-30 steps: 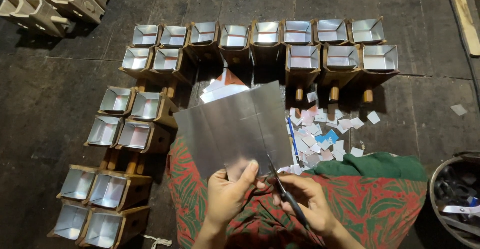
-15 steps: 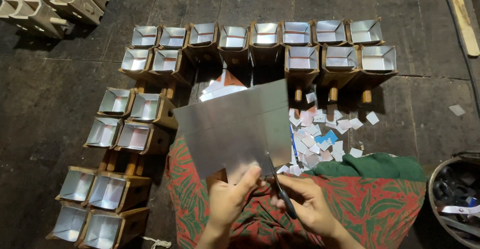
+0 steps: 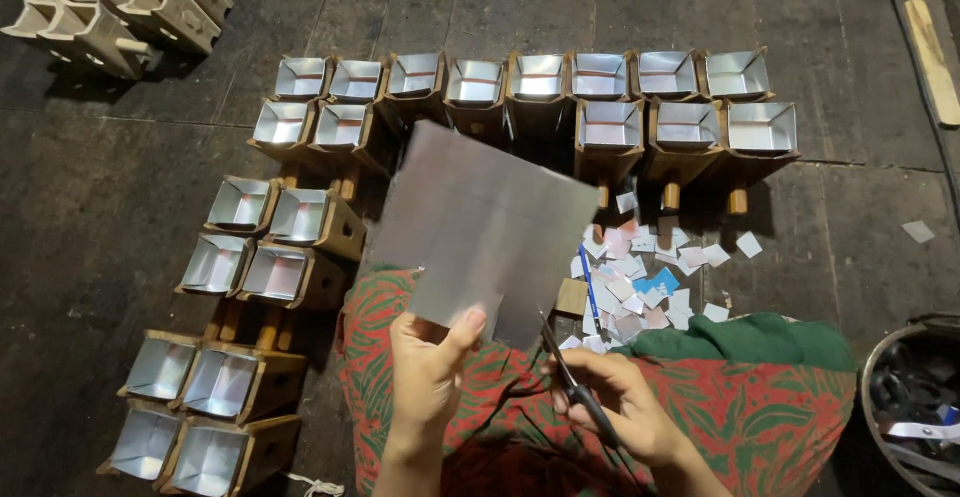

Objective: The person cuts several thin metal sheets with scissors, marking them with a pen and then cutting along the lines.

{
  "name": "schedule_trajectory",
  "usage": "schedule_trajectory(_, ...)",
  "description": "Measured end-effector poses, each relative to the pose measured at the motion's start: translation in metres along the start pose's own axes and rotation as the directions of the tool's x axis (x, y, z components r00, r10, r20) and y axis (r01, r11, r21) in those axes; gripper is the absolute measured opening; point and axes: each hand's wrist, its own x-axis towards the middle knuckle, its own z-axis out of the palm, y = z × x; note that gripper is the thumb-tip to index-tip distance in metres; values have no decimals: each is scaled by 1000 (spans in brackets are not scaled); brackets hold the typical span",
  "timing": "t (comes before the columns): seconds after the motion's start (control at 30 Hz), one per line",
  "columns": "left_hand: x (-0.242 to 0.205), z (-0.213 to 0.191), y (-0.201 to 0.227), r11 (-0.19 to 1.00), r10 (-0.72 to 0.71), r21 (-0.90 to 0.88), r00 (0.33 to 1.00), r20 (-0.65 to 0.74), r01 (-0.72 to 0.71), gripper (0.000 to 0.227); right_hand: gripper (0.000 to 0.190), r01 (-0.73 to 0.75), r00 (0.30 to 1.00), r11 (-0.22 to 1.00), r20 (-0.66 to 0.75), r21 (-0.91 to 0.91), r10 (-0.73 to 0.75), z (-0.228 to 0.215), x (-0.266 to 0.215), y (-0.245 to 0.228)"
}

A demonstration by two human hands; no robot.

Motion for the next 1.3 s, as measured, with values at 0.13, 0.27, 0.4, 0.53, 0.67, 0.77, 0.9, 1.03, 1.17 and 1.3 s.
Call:
schedule_trajectory(0.13,-3,8,8,999,-20,-43,997,73,23,32,43,-49,999,998,-8,35,50,3,-4,9)
schedule_trajectory(0.27,-6,9,11,994,14,104,989,144,-29,7,38,-51,996,998,76,-48,55,9,1,-3)
schedule_trajectory(0.4,-9,8,14,979,26,198,997,80,-41,53,44,-31,996,999,88,10,30,12,2,-8)
schedule_trajectory(0.53,-12,13,19,963,5,269,999,43,-17,42,48,-53,995,997,86,59,47,11,-2,0)
schedule_trajectory(0.67,-13,14,16,960,30,277,999,19,-34,47,44,-53,995,996,85,66,47,14,0,-3)
schedule_trajectory(0.77,-13,15,16,961,24,277,1000,-8,-21,53,39,-14,996,1000,91,13,13,15,4,-7)
schedule_trajectory(0.9,-14,11,6,965,45,259,999,-18,-39,62,38,-19,996,1000,92,-7,20,17,5,-11)
schedule_trajectory(1.03,-16,16,8,989,-11,145,1000,6,10,30,39,-34,998,997,55,-66,38,7,-5,6)
schedule_trajectory(1.17,-13,9,-1,949,129,288,992,4,-125,25,42,33,995,995,93,-91,-24,4,-4,10)
schedule_trajectory(1.3,-13,14,0,979,119,163,993,23,-122,17,46,28,993,997,115,-78,-19,3,-6,12)
